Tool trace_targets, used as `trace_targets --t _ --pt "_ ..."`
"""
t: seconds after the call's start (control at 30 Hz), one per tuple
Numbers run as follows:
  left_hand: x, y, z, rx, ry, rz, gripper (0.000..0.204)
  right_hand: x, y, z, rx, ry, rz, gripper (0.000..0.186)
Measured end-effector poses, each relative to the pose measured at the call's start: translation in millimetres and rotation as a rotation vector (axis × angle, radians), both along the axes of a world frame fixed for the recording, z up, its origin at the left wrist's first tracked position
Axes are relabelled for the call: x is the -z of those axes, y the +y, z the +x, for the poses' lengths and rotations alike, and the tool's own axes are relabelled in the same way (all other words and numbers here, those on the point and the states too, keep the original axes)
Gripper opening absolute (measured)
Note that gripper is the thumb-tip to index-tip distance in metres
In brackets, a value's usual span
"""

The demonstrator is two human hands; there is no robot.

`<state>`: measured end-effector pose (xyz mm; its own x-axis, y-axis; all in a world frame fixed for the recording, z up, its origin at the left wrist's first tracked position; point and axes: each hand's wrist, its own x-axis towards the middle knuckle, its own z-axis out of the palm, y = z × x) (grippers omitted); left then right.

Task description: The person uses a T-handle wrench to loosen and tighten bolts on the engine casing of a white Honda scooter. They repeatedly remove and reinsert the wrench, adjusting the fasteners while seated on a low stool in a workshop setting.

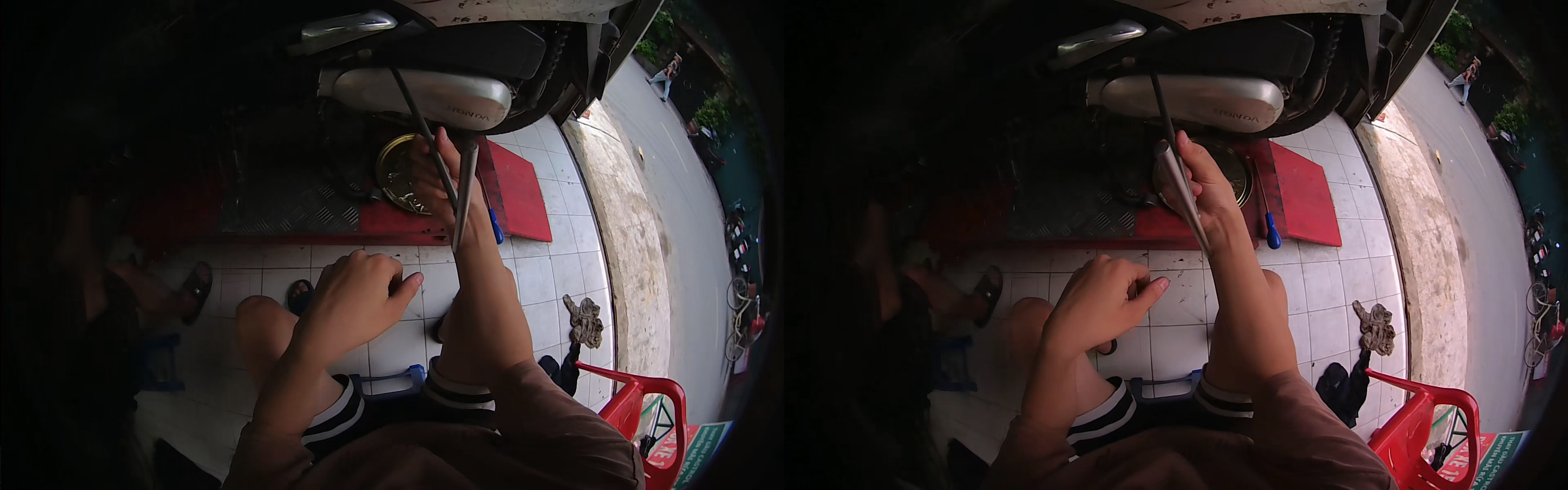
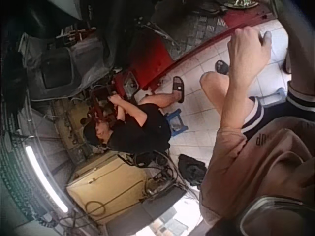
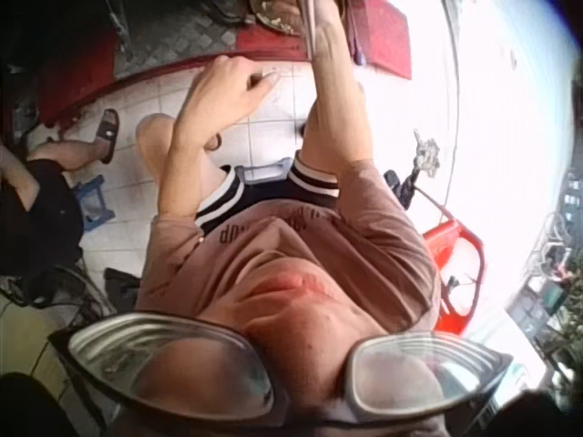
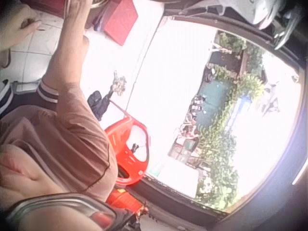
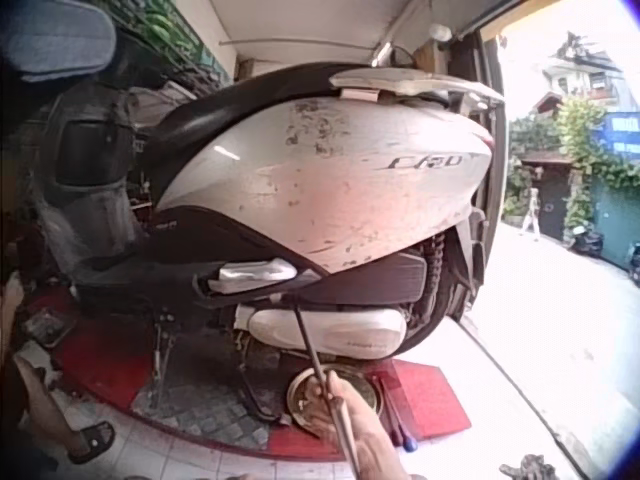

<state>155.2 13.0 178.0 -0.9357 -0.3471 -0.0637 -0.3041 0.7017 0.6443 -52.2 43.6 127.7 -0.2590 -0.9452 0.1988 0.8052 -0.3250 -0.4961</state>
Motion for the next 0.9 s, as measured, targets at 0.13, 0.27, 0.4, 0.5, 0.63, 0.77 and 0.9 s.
trace_targets --t 0.13,0.27,0.4,0.5,0.63,0.77,0.9 --pt "11 -36 -15 -0.223 0.197 -0.026 0.027 -16 15 2 0.003 0.033 0.052 0.036" --pt "10 -76 -75 -0.358 0.474 -0.22 0.016 -7 28 -19 0.025 -0.015 0.094 0.034" --pt "-6 -120 -150 -0.51 0.57 -0.429 0.019 4 33 -33 -0.069 -0.178 0.011 0.034" --pt "-3 -139 -196 -0.616 0.557 -0.604 0.024 2 45 -36 -0.098 -0.164 -0.022 0.036" --pt "-1 -140 -229 -0.756 0.447 -0.671 0.028 0 67 -42 -0.147 -0.164 -0.019 0.045" --pt "2 -148 -229 -0.735 0.546 -0.711 0.02 -3 79 -41 -0.143 -0.134 -0.017 0.052" --pt "21 -124 -219 -0.597 0.763 -0.677 0.016 -4 93 -49 -0.094 -0.156 0.024 0.051"
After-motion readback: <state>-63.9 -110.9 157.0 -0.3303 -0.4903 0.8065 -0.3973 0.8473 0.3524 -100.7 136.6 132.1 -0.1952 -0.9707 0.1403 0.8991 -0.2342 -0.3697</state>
